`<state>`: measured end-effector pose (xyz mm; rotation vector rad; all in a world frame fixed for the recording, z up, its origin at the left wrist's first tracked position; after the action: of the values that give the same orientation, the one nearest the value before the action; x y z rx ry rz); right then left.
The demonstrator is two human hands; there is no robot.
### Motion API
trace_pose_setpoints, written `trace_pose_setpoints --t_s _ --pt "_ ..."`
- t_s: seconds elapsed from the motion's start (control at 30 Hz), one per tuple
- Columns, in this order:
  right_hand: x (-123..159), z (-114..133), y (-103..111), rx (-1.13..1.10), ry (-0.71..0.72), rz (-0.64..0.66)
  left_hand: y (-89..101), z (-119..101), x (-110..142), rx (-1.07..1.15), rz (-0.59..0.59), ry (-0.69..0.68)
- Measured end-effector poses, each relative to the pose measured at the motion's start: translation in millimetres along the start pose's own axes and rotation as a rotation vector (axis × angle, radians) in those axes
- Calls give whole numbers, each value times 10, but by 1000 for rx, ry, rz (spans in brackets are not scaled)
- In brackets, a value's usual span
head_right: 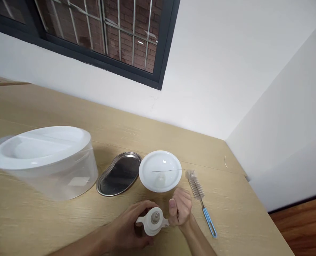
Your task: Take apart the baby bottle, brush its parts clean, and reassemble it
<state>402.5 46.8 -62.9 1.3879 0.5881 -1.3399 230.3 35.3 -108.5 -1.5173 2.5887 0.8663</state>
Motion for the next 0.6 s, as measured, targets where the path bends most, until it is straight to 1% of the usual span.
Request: trace_pose_setpoints --t_s 0.2,0.37,0.47,0.6 --pt "-36 11 43 7 -12 -9 1 6 3 -4 5 -7" --pt "-98 27 82 51 -18 10 13 12 25 1 28 48" --pt "-104 16 106 66 -20 1 30 -16 23 39 52 84" --pt "-90 5 103 92 -8 9 65 -81 11 103 52 85"
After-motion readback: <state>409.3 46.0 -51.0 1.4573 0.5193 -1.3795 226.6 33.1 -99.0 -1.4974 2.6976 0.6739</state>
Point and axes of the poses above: each hand's wrist, its own x-axis away from the middle knuckle, its own y-axis out of the back of the hand, z = x × y, the point moved 5 cm from there along -x, towards the middle knuckle, and after that the axes turned 1 degree about -x, right-handed, at the moved point
